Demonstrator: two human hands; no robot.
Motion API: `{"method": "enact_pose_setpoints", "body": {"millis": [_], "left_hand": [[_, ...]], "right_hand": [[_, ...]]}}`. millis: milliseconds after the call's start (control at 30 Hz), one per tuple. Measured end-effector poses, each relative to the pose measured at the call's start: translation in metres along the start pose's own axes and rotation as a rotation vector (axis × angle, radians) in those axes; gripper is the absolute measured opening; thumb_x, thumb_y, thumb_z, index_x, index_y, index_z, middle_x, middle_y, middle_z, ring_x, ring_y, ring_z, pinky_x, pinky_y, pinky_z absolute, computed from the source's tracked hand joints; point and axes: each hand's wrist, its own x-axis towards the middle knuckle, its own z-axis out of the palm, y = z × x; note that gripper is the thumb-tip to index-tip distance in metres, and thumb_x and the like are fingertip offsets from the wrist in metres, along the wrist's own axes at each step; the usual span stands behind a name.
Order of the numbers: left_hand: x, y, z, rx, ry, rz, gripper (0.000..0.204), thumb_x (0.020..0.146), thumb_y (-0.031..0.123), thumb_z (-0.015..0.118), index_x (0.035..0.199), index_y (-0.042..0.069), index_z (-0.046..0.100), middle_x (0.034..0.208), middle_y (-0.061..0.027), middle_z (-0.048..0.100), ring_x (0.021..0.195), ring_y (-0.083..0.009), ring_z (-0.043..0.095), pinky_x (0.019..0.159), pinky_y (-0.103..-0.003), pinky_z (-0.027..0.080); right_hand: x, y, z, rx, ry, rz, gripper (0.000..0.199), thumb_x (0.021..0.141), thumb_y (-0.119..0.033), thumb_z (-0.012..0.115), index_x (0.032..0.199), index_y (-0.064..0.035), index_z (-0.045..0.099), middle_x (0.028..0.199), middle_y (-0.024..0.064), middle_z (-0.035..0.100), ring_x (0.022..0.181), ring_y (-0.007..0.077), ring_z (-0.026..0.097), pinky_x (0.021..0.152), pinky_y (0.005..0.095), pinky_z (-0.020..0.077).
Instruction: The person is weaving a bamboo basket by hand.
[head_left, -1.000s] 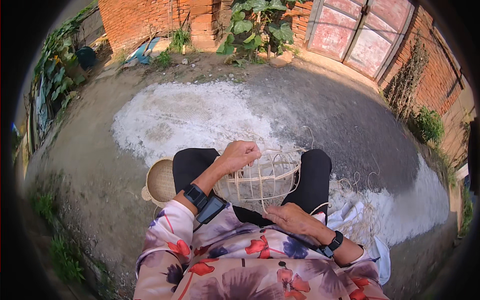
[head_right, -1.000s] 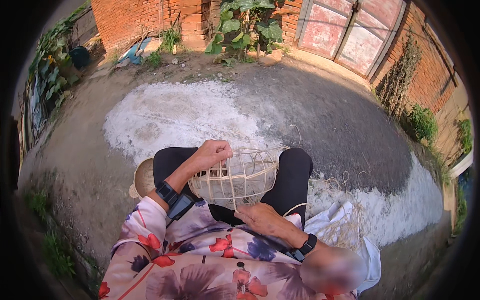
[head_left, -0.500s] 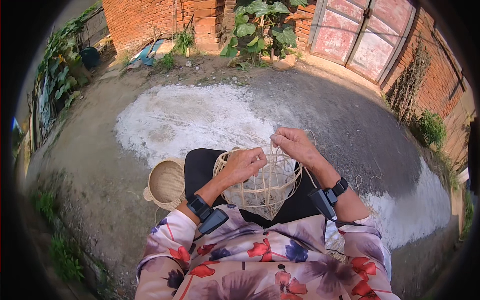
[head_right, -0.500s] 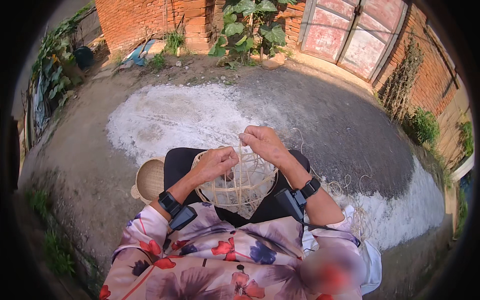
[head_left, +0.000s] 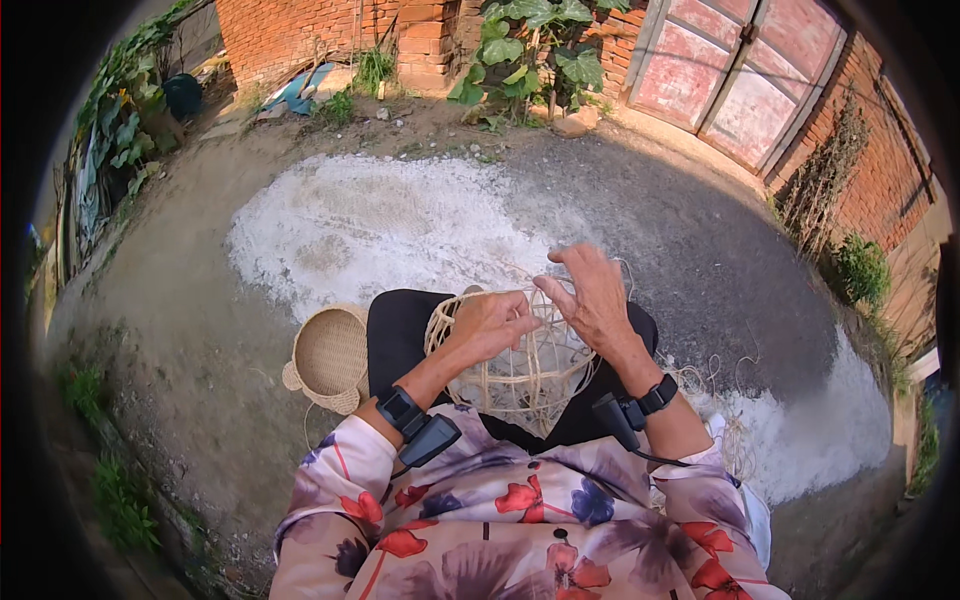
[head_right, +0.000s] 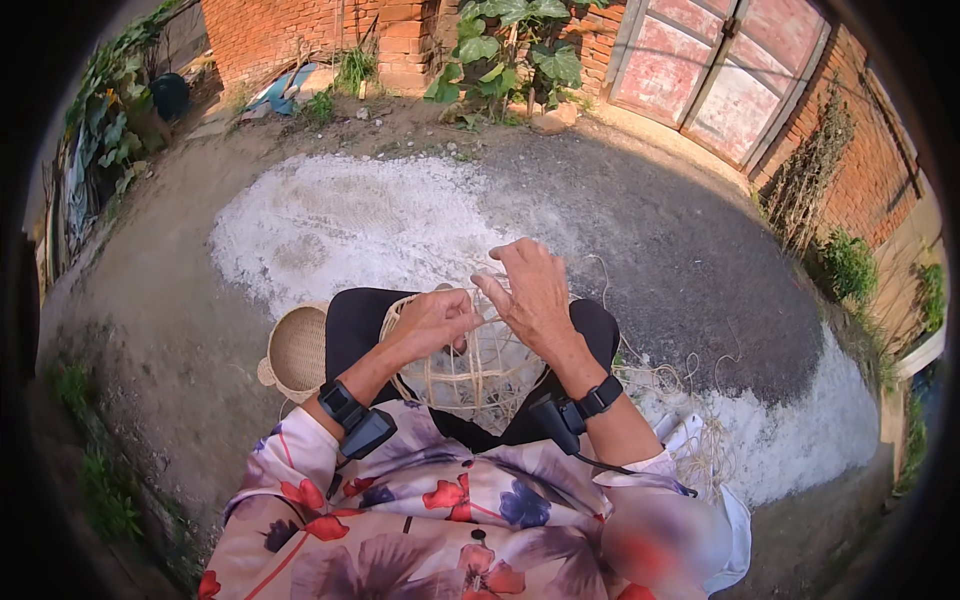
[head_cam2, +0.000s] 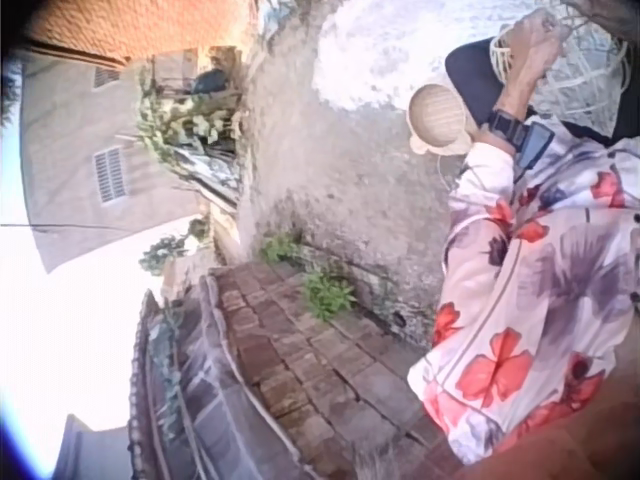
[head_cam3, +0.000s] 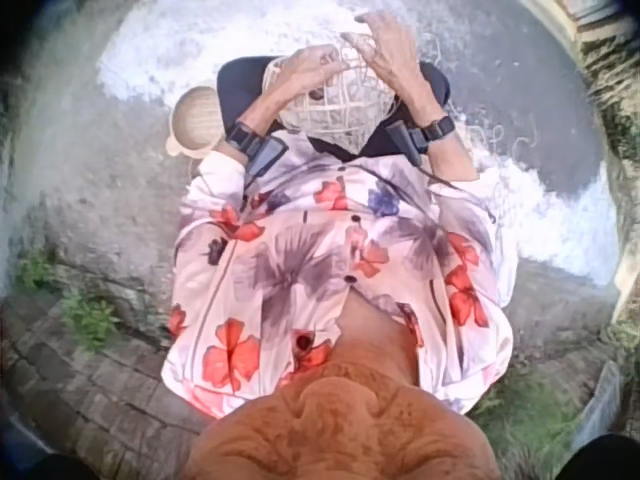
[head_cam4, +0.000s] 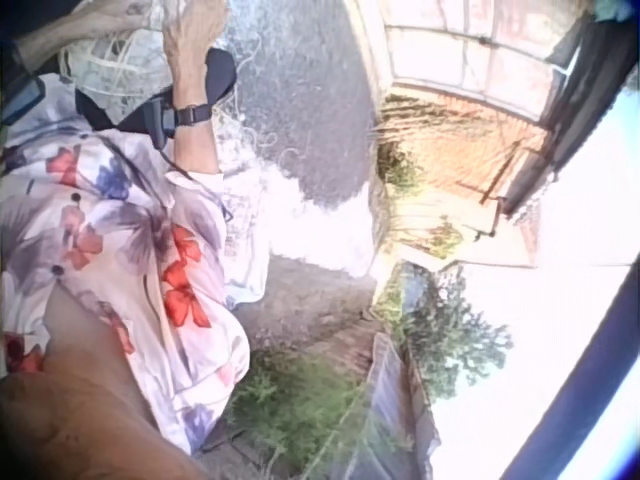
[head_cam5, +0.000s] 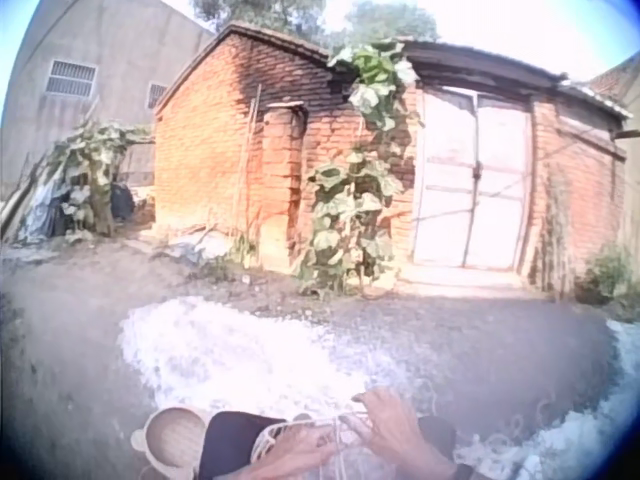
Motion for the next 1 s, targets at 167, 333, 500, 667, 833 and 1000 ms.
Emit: {"method": "enact_pose_setpoints", "body": {"millis": [167, 333, 500, 667, 833, 1000], "left_hand": [[-0.004, 0.004, -0.002, 0.065, 0.043, -0.026, 0.026, 0.087, 0.033, 0.061, 0.078, 0.009, 0.057, 0.057, -0.0033, 0.059, 0.053, -0.0116, 0.058, 0.052, -0.029, 0.042], [-0.006, 0.006, -0.001, 0.032, 0.026, 0.015, 0.025, 0.086, 0.034, 0.062, 0.08, 0.01, 0.057, 0.055, -0.0029, 0.058, 0.049, -0.012, 0.055, 0.05, -0.029, 0.04], [-0.006, 0.003, -0.005, -0.002, 0.008, 0.011, 0.024, 0.087, 0.033, 0.061, 0.082, 0.01, 0.058, 0.055, -0.0028, 0.058, 0.05, -0.0117, 0.055, 0.05, -0.03, 0.039], [-0.003, 0.001, -0.004, 0.039, 0.039, -0.068, 0.025, 0.082, 0.04, 0.061, 0.08, 0.015, 0.06, 0.055, -0.0024, 0.06, 0.057, -0.0181, 0.062, 0.056, -0.034, 0.043], [-0.005, 0.003, 0.002, 0.012, 0.151, -0.056, 0.023, 0.081, 0.036, 0.063, 0.082, 0.013, 0.06, 0.063, -0.0032, 0.063, 0.062, -0.0178, 0.063, 0.059, -0.034, 0.045], [-0.002, 0.002, 0.005, 0.028, 0.22, 0.138, 0.016, 0.082, 0.019, 0.067, 0.086, 0.004, 0.062, 0.074, -0.0045, 0.064, 0.062, -0.0127, 0.061, 0.056, -0.028, 0.046]], "right_hand": [[-0.054, -0.039, -0.079, 0.703, -0.638, 0.706, 0.023, 0.091, -0.022, 0.059, 0.093, 0.0007, 0.064, 0.064, 0.0068, 0.059, 0.053, 0.013, 0.054, 0.051, 0.0297, 0.0444], [-0.093, -0.061, -0.067, 0.968, -1.115, 0.929, 0.039, 0.097, -0.024, 0.052, 0.132, -0.007, 0.05, 0.068, 0.0007, 0.059, 0.055, 0.0059, 0.05, 0.052, 0.0215, 0.0426], [-0.11, -0.059, -0.05, 1.216, -1.164, 0.983, 0.046, 0.097, -0.025, 0.053, 0.138, -0.009, 0.043, 0.073, 0.0009, 0.059, 0.057, 0.0062, 0.051, 0.053, 0.0193, 0.0423], [-0.121, -0.059, -0.05, 1.439, -0.932, 1.152, 0.047, 0.096, -0.027, 0.055, 0.139, -0.0096, 0.044, 0.068, 0.0, 0.057, 0.056, 0.0057, 0.051, 0.053, 0.0184, 0.0408], [-0.123, -0.055, -0.046, 1.517, -0.93, 1.146, 0.045, 0.095, -0.026, 0.057, 0.136, -0.0097, 0.048, 0.065, -0.001, 0.055, 0.058, 0.0057, 0.052, 0.053, 0.0191, 0.0408], [-0.122, -0.054, -0.048, 1.522, -0.915, 1.129, 0.046, 0.093, -0.029, 0.06, 0.135, -0.0126, 0.05, 0.066, -0.0041, 0.052, 0.059, 0.004, 0.049, 0.056, 0.0185, 0.0395]]}}
